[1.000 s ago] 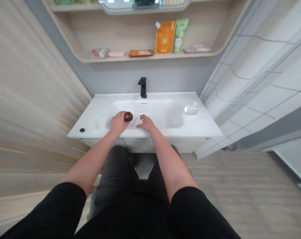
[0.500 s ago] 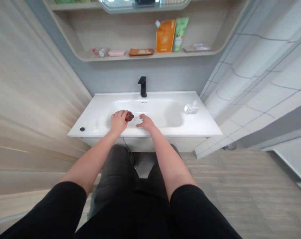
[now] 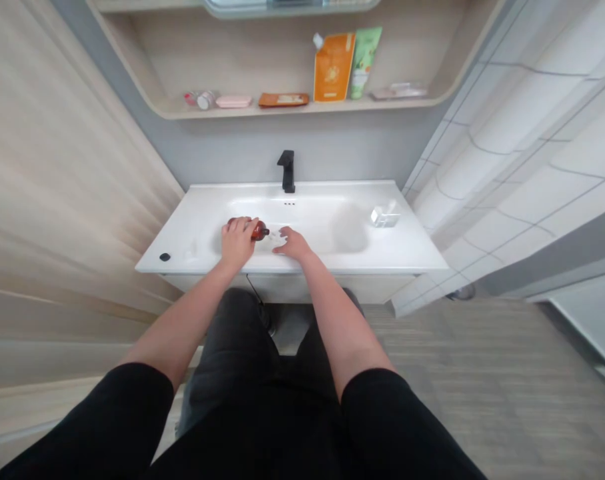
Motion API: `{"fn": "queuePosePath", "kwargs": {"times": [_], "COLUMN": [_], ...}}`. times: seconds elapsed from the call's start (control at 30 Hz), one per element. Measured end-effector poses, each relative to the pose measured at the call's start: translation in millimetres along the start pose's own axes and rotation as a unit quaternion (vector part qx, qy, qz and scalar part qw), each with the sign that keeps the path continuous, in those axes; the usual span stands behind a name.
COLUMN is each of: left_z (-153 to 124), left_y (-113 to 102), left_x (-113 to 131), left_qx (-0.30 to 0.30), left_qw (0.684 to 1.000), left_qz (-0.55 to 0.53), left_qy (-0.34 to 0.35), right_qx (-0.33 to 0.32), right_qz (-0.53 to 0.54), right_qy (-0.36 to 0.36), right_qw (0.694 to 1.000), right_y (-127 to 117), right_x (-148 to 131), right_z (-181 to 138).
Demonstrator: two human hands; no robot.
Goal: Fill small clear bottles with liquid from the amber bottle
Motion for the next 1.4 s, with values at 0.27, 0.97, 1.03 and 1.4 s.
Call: {"fn": "queuePosePath", "kwargs": {"times": [0.27,0.97,1.03,1.4], "left_z": [-0.3,-0.9,-1.0,-1.8], "left_y": [-6.2,-6.7,-7.0,-7.7], "left_x": [5.0,7.1,7.4,7.3], "left_qx": [-0.012,-0.011,-0.011,-0.01], "left_qw": [1.0,1.0,1.0,1.0], "left_qz": [-0.019,-0.004,-0.006,-0.012], "left_qy": [-0.009,-0.003,-0.001,0.0], "right_qx": [-0.002,-0.005,-0.004,-0.002], "right_qz": [-0.005,-0.001,-0.001,-0.006], "right_qy": [0.001,0.007,0.006,0.004], "right_qw": [1.0,1.0,1.0,1.0], "right_y": [-2.6,-4.7,-4.7,-4.2], "right_x": [-3.8,-7.6,-8.1,-6.3], "right_z": [-2.0,-5.0,-5.3,-4.3]}}
Point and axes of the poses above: each hand's wrist, its own z-axis towards the middle knuckle, its own y-axis out of the palm, x = y × z, the point moved 1 cm from there along z, towards the middle knuckle, and after that the axes turned 10 degrees about -z, right-handed, at the moved point
